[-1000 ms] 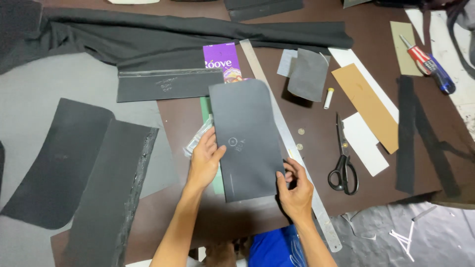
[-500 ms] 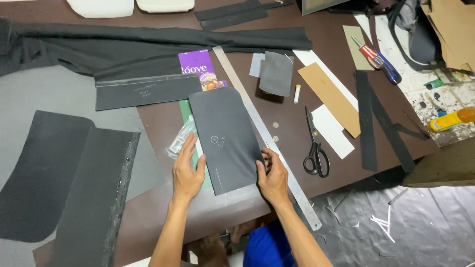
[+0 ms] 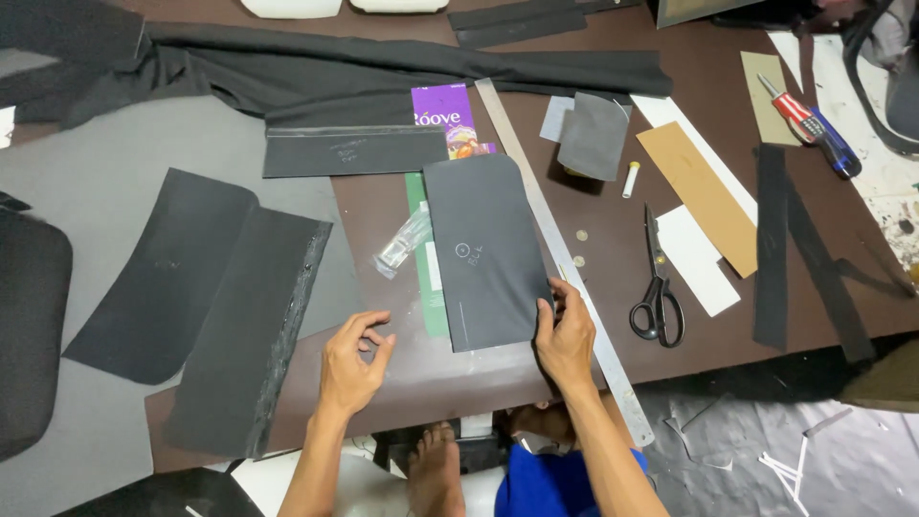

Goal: Attaching a metal fastener to a leather panel using a ruler for alignment and a screwdriver for assembly

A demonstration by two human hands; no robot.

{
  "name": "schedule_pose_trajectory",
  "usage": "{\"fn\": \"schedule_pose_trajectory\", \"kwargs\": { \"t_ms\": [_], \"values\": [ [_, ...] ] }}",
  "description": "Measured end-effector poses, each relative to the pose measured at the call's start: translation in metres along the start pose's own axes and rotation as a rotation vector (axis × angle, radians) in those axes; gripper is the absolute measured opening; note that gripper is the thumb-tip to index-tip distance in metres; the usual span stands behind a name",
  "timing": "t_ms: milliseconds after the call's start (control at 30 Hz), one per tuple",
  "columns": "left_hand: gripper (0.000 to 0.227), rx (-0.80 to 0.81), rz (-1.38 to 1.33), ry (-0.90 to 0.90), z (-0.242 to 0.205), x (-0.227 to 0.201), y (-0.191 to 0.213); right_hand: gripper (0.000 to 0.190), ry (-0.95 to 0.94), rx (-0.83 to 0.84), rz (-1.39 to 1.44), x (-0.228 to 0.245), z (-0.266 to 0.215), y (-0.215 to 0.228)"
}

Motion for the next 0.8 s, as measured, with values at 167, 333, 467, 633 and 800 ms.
{"fn": "schedule_pose_trajectory", "kwargs": {
  "t_ms": [167,333,467,633,800],
  "values": [
    [0.026,0.196,0.223,0.034,-0.010,0.007,0.012,0.035,-0.013,-0.008,0.034,0.005,0.000,0.005],
    [0.016,-0.025,0.359,-0.191,-0.017,0.012,0.013,0.037,-0.037,-0.018,0.059,0.006,0.001,0.006],
    [0.024,-0.044,0.363,-0.206,-0.015,0.009,0.013,0.041,-0.195,-0.012,0.131,0.011,0.000,0.012],
    [0.025,-0.054,0.386,-0.235,-0.014,0.008,0.011,0.047,-0.202,0.036,0.117,0.009,0.005,0.012],
    [0.024,-0.079,0.416,-0.157,-0.017,0.020,0.007,0.049,-0.006,0.023,0.060,0.009,0.007,0.013]
  ]
}}
Point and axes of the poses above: each hand's wrist, its own z-axis towards the middle knuckle, its own y-axis out of the back of the hand, x = y × z, the point moved 4 cm from there along z, towards the middle knuckle, and after that the axes turned 5 degrees about x, right-handed, at the moved point
